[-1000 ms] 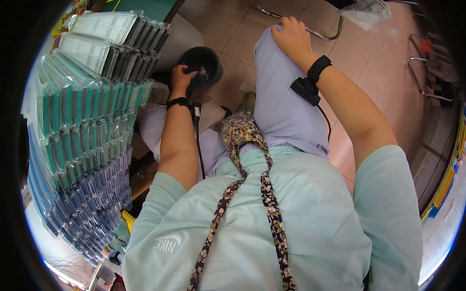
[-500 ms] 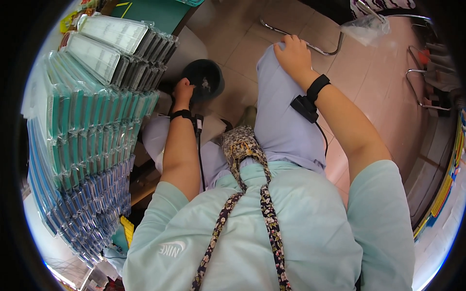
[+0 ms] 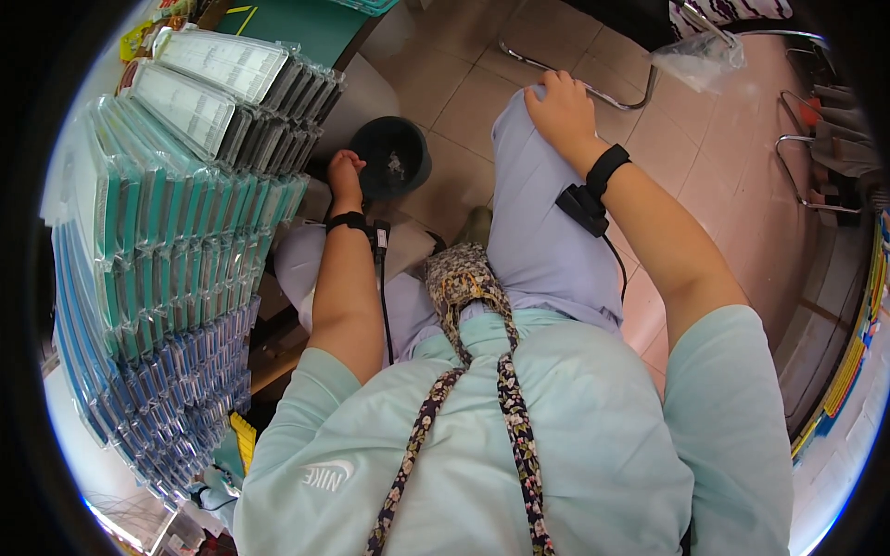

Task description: Packing plastic-cased electronic components into plastic bags and organizing them on the workbench.

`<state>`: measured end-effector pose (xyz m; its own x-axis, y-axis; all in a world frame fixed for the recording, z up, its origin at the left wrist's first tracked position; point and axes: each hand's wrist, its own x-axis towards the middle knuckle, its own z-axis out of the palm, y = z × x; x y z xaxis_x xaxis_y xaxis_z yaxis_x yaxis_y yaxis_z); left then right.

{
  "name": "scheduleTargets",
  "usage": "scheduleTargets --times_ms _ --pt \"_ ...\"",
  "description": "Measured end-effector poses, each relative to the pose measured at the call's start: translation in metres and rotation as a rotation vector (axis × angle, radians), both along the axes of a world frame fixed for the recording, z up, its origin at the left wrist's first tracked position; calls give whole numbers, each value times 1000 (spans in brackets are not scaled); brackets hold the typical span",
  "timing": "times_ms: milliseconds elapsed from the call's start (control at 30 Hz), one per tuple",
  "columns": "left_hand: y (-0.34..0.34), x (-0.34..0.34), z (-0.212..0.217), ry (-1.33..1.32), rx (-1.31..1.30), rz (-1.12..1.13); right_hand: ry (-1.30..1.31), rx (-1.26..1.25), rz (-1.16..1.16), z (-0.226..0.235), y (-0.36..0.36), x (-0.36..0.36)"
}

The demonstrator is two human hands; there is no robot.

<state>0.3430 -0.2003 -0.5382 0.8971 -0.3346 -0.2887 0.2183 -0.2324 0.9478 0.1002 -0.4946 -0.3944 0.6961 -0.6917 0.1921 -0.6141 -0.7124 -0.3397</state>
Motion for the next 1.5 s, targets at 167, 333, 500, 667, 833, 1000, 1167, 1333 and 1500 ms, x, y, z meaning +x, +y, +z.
scheduleTargets --times_ms 167,333,500,667,833,1000,1167,1333,1500 --pt "-3 -4 20 441 -539 225 -1 -12 -7 -2 0 1" --pt "-1 6 35 799 -900 4 9 -2 -4 1 1 2" --pt "-10 0 51 808 -875 -104 -3 -2 3 -1 -1 2" --pt "-23 -15 79 765 -731 -149 5 21 -11 2 0 2" --pt "-38 -34 115 651 -651 -171 -17 38 -11 3 1 2" --pt "-63 -91 189 469 -557 -166 -25 40 -6 1 -3 -2" --pt "-65 -130 236 420 -734 -232 -54 38 13 -2 -3 -4" --pt "-60 -149 268 499 -967 -333 -74 14 8 -4 -4 -6" --pt "-52 -143 282 761 -1307 -462 -72 29 32 -4 -6 -5"
